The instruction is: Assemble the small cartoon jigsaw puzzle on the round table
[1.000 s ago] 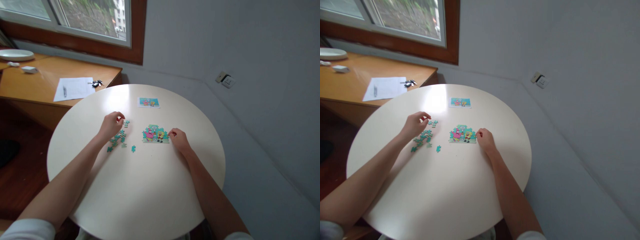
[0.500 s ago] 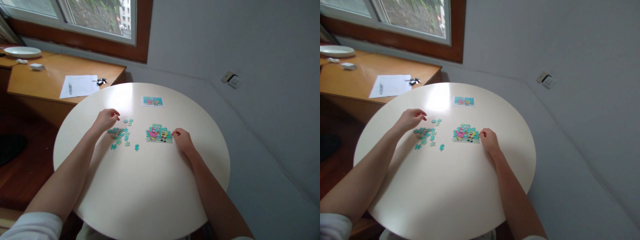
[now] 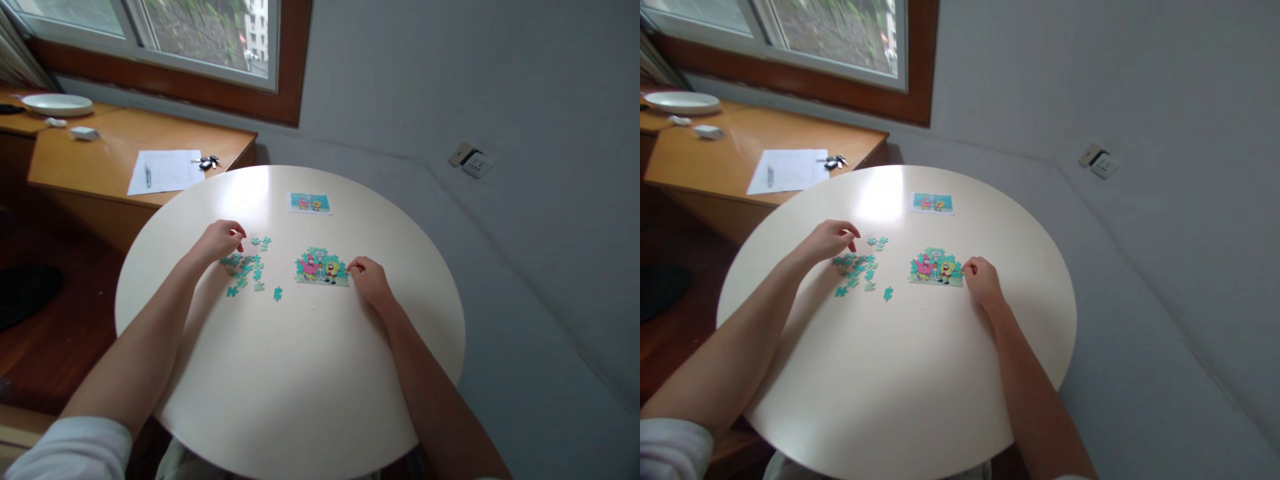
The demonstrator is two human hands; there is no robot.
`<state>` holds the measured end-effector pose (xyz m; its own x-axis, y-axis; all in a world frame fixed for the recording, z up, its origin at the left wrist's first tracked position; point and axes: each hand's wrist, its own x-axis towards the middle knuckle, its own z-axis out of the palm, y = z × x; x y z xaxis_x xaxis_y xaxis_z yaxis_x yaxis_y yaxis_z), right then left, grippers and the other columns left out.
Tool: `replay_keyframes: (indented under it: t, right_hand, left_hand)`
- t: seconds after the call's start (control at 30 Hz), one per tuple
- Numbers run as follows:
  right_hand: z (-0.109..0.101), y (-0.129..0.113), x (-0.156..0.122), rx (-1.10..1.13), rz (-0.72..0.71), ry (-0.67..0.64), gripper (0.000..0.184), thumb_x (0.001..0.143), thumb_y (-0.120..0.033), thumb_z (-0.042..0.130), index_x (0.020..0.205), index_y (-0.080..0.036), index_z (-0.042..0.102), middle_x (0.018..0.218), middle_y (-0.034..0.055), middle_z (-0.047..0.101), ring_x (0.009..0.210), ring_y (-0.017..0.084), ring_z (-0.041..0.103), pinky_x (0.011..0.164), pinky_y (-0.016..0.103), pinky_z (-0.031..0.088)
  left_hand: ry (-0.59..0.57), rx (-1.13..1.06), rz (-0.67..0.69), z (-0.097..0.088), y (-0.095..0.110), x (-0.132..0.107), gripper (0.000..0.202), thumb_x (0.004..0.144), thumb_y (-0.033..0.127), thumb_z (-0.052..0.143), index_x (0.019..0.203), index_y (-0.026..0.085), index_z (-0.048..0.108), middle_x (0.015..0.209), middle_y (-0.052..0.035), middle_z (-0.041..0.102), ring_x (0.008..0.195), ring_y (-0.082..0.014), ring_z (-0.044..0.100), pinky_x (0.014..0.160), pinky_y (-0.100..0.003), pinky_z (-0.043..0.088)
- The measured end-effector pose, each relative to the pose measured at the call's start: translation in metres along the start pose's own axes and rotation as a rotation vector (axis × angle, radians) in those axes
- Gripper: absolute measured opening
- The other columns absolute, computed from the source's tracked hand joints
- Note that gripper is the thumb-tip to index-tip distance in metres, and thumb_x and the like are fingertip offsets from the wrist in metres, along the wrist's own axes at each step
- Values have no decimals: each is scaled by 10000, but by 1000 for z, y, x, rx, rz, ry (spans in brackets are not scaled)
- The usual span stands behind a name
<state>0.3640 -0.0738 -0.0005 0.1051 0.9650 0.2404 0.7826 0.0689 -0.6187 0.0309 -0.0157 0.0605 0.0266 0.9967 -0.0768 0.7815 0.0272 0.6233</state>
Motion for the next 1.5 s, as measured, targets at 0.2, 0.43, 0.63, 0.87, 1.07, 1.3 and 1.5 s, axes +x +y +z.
replay_keyframes:
  t: [0.2, 0.43, 0.63, 0.87, 1.07, 1.3, 1.5]
  right_hand:
    - [0, 1, 1, 0, -7, -3, 185, 676, -163, 428, 597, -203, 590, 695, 29, 635, 652, 152, 533, 656, 271, 405]
    - [-1, -1, 0, -5, 8, -8, 180, 681, -159, 435, 604, -204, 591, 702, 29, 639, 661, 154, 536, 657, 268, 407]
    - [0, 2, 1, -6, -7, -17, 183, 684, -156, 436, 610, -203, 596, 709, 31, 641, 673, 158, 541, 664, 271, 409]
    - [-1, 0, 1, -14, 0, -22, 186, 686, -148, 434, 610, -202, 595, 706, 29, 641, 672, 156, 541, 673, 269, 411]
    - [-2, -2, 1, -28, 17, -33, 190, 688, -148, 431, 618, -197, 601, 715, 33, 641, 679, 156, 543, 677, 268, 408]
    - [-1, 1, 0, 6, -4, -23, 185, 687, -162, 436, 615, -204, 601, 717, 28, 645, 680, 158, 539, 676, 272, 413]
    - [-1, 2, 1, -7, -7, -30, 188, 685, -157, 432, 622, -200, 604, 709, 29, 641, 674, 155, 536, 667, 269, 405]
  left_hand:
    - [-11, 8, 2, 0, 0, 0, 220, 675, 160, 473, 762, 157, 674, 568, -30, 667, 570, -162, 590, 485, -223, 395]
    - [-6, -11, -2, 2, 3, -1, 202, 680, 149, 469, 741, 166, 661, 568, -22, 664, 560, -153, 583, 491, -223, 397]
    - [-7, -14, 20, 4, 1, 1, 200, 688, 153, 471, 743, 169, 663, 578, -23, 673, 536, -146, 568, 504, -234, 401]
    - [-1, -12, 49, 7, -2, 4, 209, 690, 165, 467, 751, 168, 667, 616, -33, 690, 564, -150, 591, 542, -242, 432]
    - [-15, -5, 39, 6, 1, 1, 222, 684, 168, 462, 754, 166, 673, 618, -37, 694, 563, -154, 591, 535, -243, 437]
    - [22, 11, 0, -2, -3, 0, 238, 667, 185, 474, 767, 170, 688, 630, -45, 705, 558, -166, 594, 476, -228, 411]
    - [88, 31, -40, -10, -9, 2, 241, 660, 183, 473, 769, 147, 685, 641, -67, 710, 546, -166, 572, 488, -238, 402]
